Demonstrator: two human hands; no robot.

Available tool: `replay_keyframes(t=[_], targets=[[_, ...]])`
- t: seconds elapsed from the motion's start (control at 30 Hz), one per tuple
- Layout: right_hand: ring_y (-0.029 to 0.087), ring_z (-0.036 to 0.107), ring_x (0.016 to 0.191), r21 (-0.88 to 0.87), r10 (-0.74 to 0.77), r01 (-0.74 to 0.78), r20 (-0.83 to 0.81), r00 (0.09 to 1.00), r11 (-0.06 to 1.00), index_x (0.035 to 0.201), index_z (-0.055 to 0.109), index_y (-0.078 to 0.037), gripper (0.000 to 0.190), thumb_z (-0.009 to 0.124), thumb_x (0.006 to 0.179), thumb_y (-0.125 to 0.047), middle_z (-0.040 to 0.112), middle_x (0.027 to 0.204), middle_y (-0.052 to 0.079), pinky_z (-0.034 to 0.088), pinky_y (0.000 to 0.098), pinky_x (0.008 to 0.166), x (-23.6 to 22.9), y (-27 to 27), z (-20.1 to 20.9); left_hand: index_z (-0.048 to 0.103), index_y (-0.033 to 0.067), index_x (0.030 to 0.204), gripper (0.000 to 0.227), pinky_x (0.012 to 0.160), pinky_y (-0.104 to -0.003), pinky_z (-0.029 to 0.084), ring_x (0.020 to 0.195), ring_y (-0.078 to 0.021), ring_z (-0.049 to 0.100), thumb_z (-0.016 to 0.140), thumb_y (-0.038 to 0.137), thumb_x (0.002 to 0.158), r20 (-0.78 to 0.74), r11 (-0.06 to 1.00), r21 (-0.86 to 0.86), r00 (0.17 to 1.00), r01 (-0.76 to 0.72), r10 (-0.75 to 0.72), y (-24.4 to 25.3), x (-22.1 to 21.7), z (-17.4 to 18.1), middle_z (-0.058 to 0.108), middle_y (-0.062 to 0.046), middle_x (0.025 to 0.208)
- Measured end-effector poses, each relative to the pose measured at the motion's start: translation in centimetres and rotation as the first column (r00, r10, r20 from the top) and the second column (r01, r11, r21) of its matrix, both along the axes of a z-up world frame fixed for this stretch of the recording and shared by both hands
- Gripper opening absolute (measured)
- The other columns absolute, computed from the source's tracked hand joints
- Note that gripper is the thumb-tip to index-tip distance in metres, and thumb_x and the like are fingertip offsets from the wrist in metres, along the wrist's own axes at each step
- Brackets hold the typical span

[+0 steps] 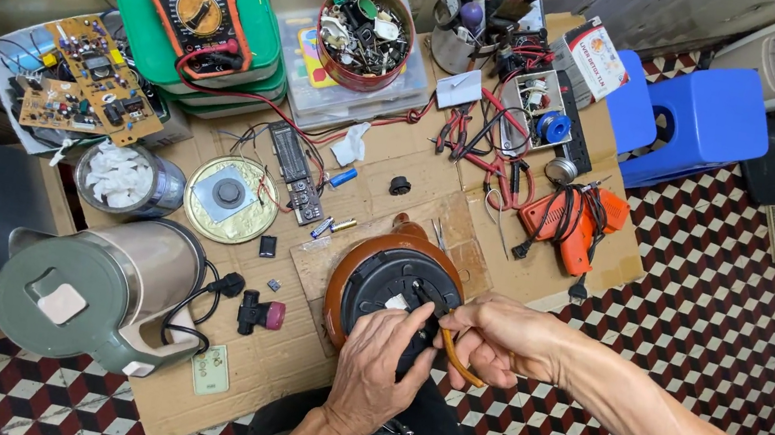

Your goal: Repairing the base component of an electric kettle by stripping and connecting wires.

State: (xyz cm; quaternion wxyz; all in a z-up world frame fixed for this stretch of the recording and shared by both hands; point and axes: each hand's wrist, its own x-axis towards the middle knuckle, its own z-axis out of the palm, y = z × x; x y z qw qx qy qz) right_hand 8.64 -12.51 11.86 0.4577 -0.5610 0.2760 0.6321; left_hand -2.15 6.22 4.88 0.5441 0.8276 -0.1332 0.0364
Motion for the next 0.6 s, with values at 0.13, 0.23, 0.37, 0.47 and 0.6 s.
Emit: replay_keyframes(t=[0.13, 0.23, 0.37, 0.47, 0.6], targets=[[0.008, 0.035, 0.024, 0.126, -0.161, 0.160, -0.002, 0.987, 0.979, 0.070, 0.068, 0.015, 0.061, 0.046, 0.106, -0.028, 0.050, 0.040, 0.008, 0.026, 0.0220, 0.024, -2.5, -0.7, -1.7, 0.054, -0.0029, 0.140, 0.055, 0.099, -0.044, 0.047, 0.109, -0.0299, 0.065, 0.071, 0.008, 0.089, -0.025, 0.999, -0.023, 0.999, 0.023, -0.023, 0.3, 0.0, -0.1, 0.067, -0.015, 0.110], [0.012, 0.031, 0.028, 0.008, -0.471, 0.471, 0.052, 0.881, 0.882, 0.080, 0.063, 0.004, 0.042, 0.039, 0.103, -0.022, 0.059, 0.049, 0.015, 0.022, 0.0259, 0.027, -4.3, 2.2, 0.1, 0.056, -0.0028, 0.140, 0.049, 0.097, -0.042, 0.050, 0.107, -0.0300, 0.065, 0.064, 0.003, 0.092, -0.085, 0.999, -0.038, 0.996, 0.029, -0.033, 0.9, 0.0, 0.2, 0.067, -0.014, 0.110], [0.009, 0.032, 0.029, 0.364, -0.610, 0.559, 0.032, 0.792, 0.745, 0.083, 0.061, 0.014, 0.056, 0.038, 0.113, -0.027, 0.050, 0.046, 0.005, 0.027, 0.0242, 0.029, -8.5, 3.2, -3.7, 0.058, -0.0026, 0.138, 0.045, 0.093, -0.040, 0.053, 0.106, -0.0312, 0.065, 0.061, 0.002, 0.093, -0.118, 0.998, -0.045, 0.992, 0.040, -0.045, 2.0, 0.5, 0.8, 0.065, -0.015, 0.114], [0.011, 0.032, 0.031, 0.170, -0.832, 0.814, 0.114, 0.543, 0.555, 0.096, 0.058, 0.001, 0.031, 0.037, 0.105, -0.021, 0.065, 0.062, 0.015, 0.023, 0.0246, 0.029, -9.6, 7.1, -3.1, 0.059, -0.0018, 0.137, 0.048, 0.092, -0.040, 0.054, 0.107, -0.0329, 0.063, 0.060, -0.001, 0.089, -0.095, 0.999, -0.019, 0.994, 0.049, -0.051, 3.0, 0.9, 0.4, 0.062, -0.016, 0.119], [0.011, 0.038, 0.036, 0.472, -0.953, 0.855, -0.092, 0.289, 0.213, 0.097, 0.058, 0.004, 0.038, 0.038, 0.109, -0.026, 0.065, 0.068, 0.008, 0.029, 0.0235, 0.032, -10.6, 9.2, -4.7, 0.064, 0.0040, 0.132, 0.050, 0.092, -0.039, 0.056, 0.107, -0.0297, 0.065, 0.061, -0.005, 0.082, -0.104, 0.997, -0.048, 0.992, 0.065, -0.070, 3.7, 2.0, -0.2, 0.063, -0.015, 0.121]])
